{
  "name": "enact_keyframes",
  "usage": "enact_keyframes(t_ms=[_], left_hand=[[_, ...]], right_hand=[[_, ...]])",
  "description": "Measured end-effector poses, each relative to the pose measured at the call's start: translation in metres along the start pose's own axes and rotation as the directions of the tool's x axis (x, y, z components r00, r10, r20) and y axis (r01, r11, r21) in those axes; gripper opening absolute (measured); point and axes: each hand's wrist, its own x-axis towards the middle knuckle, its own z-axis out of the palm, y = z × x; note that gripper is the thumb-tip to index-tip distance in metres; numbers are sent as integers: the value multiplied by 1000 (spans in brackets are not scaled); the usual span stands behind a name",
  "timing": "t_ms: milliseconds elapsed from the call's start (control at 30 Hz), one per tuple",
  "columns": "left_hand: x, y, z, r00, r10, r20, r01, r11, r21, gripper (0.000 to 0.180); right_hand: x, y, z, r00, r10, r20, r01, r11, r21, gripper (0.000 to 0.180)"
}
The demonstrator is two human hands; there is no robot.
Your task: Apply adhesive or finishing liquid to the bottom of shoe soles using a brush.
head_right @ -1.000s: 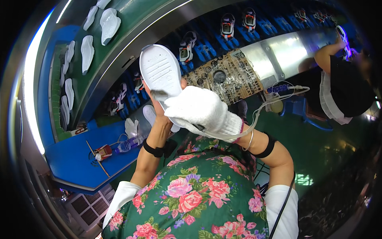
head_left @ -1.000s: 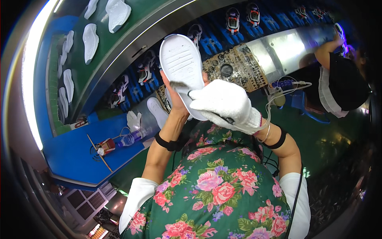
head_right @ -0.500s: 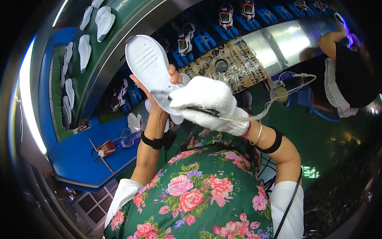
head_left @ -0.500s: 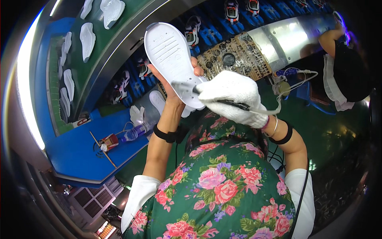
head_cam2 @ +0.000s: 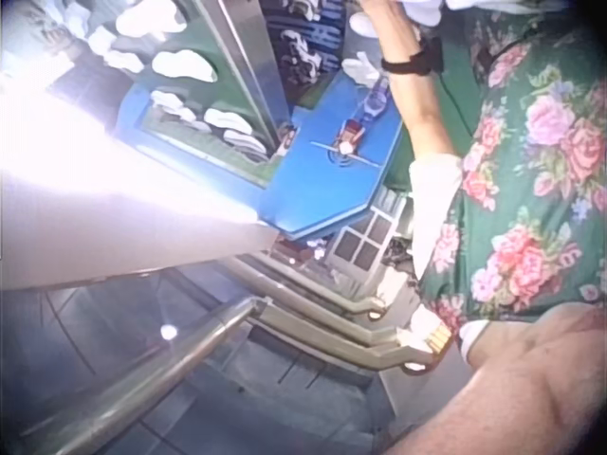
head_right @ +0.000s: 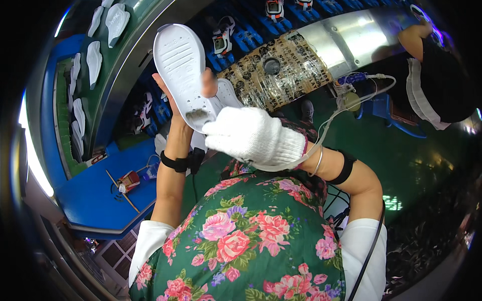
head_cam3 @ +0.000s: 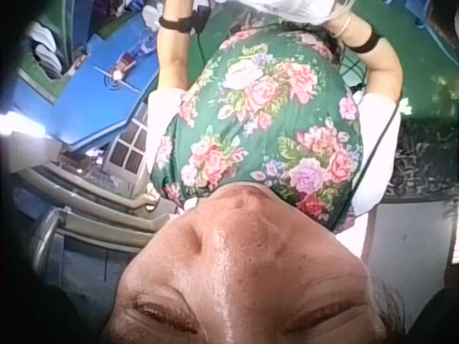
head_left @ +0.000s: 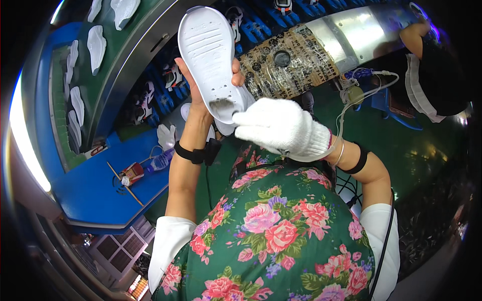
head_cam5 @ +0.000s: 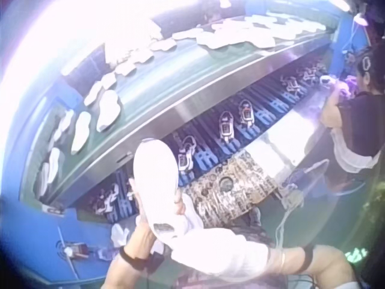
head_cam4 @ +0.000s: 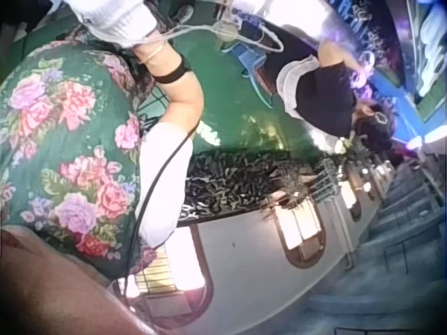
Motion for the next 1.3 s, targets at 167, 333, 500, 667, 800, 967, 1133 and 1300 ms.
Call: enact_keyframes(t_ms=[167, 333, 500, 667, 800, 967, 1133, 1300], left_hand=[[-3, -1, -12, 959, -107, 262, 150, 977, -153, 111], [-1, 3, -19, 920, -318, 228, 340, 938, -67, 109], [-2, 1, -25, 890, -375, 258, 404, 912, -69, 106], [4, -1, -19, 912, -388, 136, 394, 919, -17, 106], [-8, -24, -11, 969, -227, -103, 209, 965, -155, 82], [-20, -45, -8, 976, -204, -75, 182, 956, -230, 49], [-39, -47, -34, 894, -416, -166, 369, 894, -255, 54], [-32, -32, 11, 949, -258, -181, 115, 819, -563, 82]], right_hand=[[3, 1, -8, 998, 51, 38, -61, 939, 340, 23], [-1, 2, -4, 973, -31, 227, 16, 997, 69, 31], [5, 9, -11, 993, 60, 104, -91, 942, 322, 27], [2, 12, -16, 831, 511, 222, -541, 646, 539, 11], [6, 20, -31, 626, 779, 17, -595, 464, 656, 20], [12, 39, -39, 774, 620, -126, -526, 741, 419, 18], [13, 33, -42, 906, 402, -136, -376, 908, 183, 14], [15, 20, -44, 946, 279, -162, -276, 960, 44, 18]])
